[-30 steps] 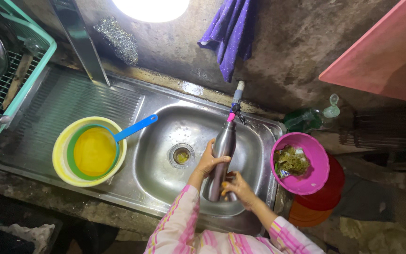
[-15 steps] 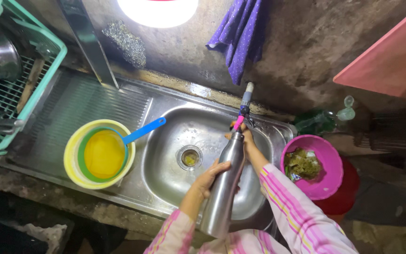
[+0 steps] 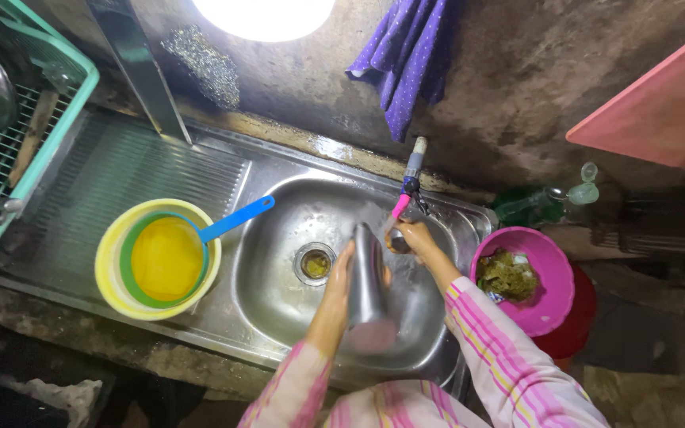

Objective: The person holds a strainer in a pot of yellow soup on the stove, then carries the strainer to the sink and shakes the liquid into a bowl. They rinse the strainer and bowl, place a plate on the table, and then scrub and rinse a stainless steel thermos flask and its cap at the sink.

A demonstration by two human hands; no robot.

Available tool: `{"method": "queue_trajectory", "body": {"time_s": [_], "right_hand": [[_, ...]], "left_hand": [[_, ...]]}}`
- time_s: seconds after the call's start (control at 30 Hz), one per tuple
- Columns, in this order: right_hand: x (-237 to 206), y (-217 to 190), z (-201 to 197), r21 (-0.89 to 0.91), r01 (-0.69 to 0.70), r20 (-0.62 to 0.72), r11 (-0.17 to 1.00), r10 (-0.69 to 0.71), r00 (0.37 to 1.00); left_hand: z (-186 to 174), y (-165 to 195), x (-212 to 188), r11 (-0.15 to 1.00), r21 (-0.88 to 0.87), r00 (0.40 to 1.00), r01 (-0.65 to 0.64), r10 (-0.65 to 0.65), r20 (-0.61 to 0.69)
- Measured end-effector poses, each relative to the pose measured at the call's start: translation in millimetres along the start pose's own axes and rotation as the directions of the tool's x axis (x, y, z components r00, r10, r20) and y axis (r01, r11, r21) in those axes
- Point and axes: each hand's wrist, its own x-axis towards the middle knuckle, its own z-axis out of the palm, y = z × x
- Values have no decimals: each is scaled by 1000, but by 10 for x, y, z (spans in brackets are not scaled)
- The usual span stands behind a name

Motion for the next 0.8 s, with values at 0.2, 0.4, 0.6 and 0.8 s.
{"method": "queue_trajectory", "body": {"time_s": [0.2, 0.4, 0.6, 0.8], "right_hand": [[-330, -21, -473, -269, 185, 76, 945, -171, 982], [-658, -236, -327, -194, 146, 245, 970, -96, 965], [-225, 2, 158, -393, 217, 107, 894, -190, 976], [-340, 298, -111, -509, 627, 20, 590, -720, 694]], "left_hand": [[109, 223, 901, 952, -165, 902, -259, 177, -393], [149, 434, 1102, 908, -101, 629, -407, 198, -752], [42, 361, 1155, 873, -163, 728, -459, 265, -632], [216, 46, 1334, 880, -236, 853, -413, 283, -439]]}}
